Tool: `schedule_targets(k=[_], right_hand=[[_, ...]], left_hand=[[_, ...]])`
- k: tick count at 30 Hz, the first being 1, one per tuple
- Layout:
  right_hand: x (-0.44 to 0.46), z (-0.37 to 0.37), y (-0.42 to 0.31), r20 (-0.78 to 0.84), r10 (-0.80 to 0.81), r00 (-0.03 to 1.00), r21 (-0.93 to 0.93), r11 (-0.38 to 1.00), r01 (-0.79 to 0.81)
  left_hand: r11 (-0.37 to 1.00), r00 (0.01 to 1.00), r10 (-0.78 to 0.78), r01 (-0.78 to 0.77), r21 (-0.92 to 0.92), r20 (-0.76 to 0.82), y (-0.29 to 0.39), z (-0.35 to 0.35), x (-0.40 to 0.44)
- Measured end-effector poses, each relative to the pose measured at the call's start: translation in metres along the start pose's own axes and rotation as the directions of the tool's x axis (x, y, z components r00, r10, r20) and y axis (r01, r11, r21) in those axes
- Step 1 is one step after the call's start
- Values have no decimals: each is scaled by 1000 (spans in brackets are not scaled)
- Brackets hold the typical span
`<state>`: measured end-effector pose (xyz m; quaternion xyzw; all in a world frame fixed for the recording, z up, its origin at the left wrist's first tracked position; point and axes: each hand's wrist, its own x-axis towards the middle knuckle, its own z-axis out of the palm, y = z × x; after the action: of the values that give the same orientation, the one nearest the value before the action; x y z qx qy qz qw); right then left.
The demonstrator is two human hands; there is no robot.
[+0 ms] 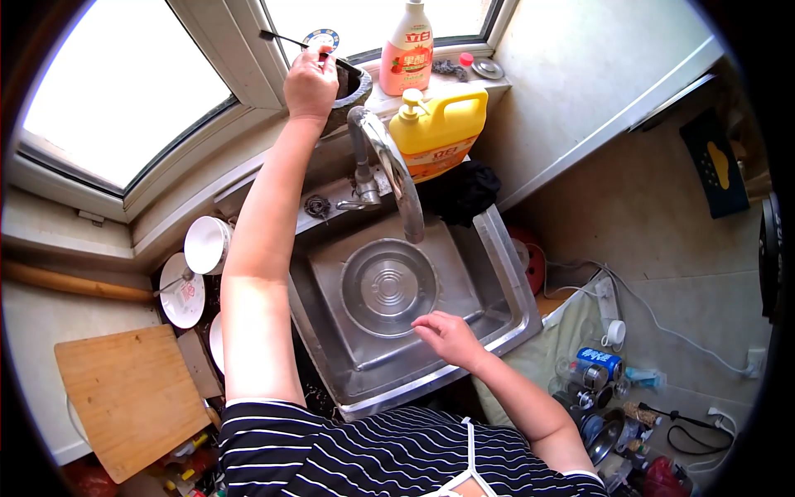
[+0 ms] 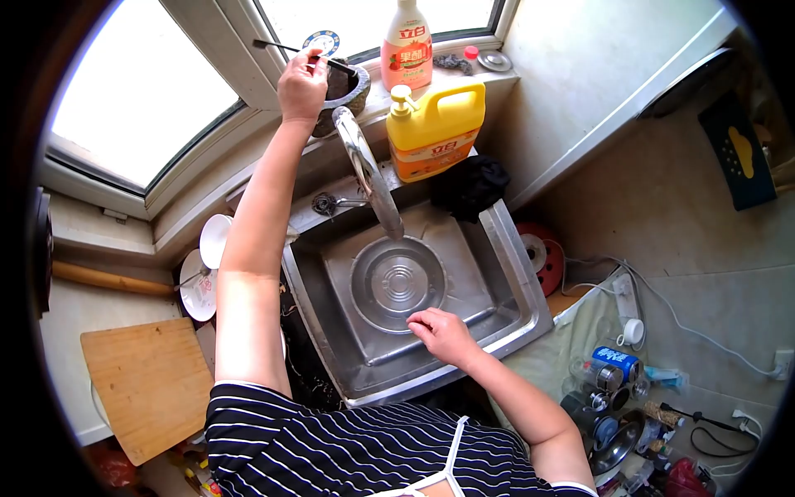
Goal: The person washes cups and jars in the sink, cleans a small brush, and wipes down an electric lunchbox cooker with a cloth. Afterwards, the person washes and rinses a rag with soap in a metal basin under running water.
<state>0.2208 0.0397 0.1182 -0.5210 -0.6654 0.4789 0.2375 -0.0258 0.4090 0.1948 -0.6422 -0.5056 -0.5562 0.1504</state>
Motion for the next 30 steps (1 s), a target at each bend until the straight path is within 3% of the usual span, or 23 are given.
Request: schedule_targets(k=[1,4,5,7,12,15,19,23,24,25,26,27,29,30], right_hand=[[-1,-2,0,2,7,1000,-8,1000,-7],[-6,-6,3,-18,27,999,3,1000,-27],[-8,-8,4,-25,32,999,4,999,-32],[-12,-9,8,-39,24,999,-15,1000,-24],[-15,-10,13,-28,12,1000,-36,999,-13],[-12,-9,11,-23,23,999,-31,999,-24],[-10,-5,11,-10,-29,1000,-33,999,28],[-7,-2,9,30,-20,999,-42,999,21],[-5,-3,8,61,-35,998,-55,998,39],[-4,-5,3,48,-24,999,-49,998,26],[-5,-11,-7,90,-41,995,-41,998,45],[-6,-16,-18,132,-58,990,-31,998,62],[-10,-29,-42,143,-63,988,-14,998,66],[-12,-34,-51,211,-135,968,178,979,98]], left_hand=[[995,995,74,-77,56,60,-3,6,-2],[974,958,100,-149,169,270,-17,21,-12],[980,947,56,-113,163,317,-20,25,-16],[966,797,-155,-1,257,584,-17,24,-20],[921,696,-188,-121,371,693,-8,19,-10],[928,746,-197,-68,367,637,-13,19,-9],[937,815,-82,-133,322,574,-19,9,-11],[974,873,-81,-33,224,480,-8,-23,-31],[973,920,78,-154,173,384,-14,-30,-44],[981,936,93,-145,131,341,-14,-40,-58],[998,932,-53,39,47,360,0,-58,-74],[998,943,-51,34,59,328,8,-74,-94],[940,873,-273,331,-79,404,26,-105,-139],[860,791,-391,496,-119,471,39,-122,-162]])
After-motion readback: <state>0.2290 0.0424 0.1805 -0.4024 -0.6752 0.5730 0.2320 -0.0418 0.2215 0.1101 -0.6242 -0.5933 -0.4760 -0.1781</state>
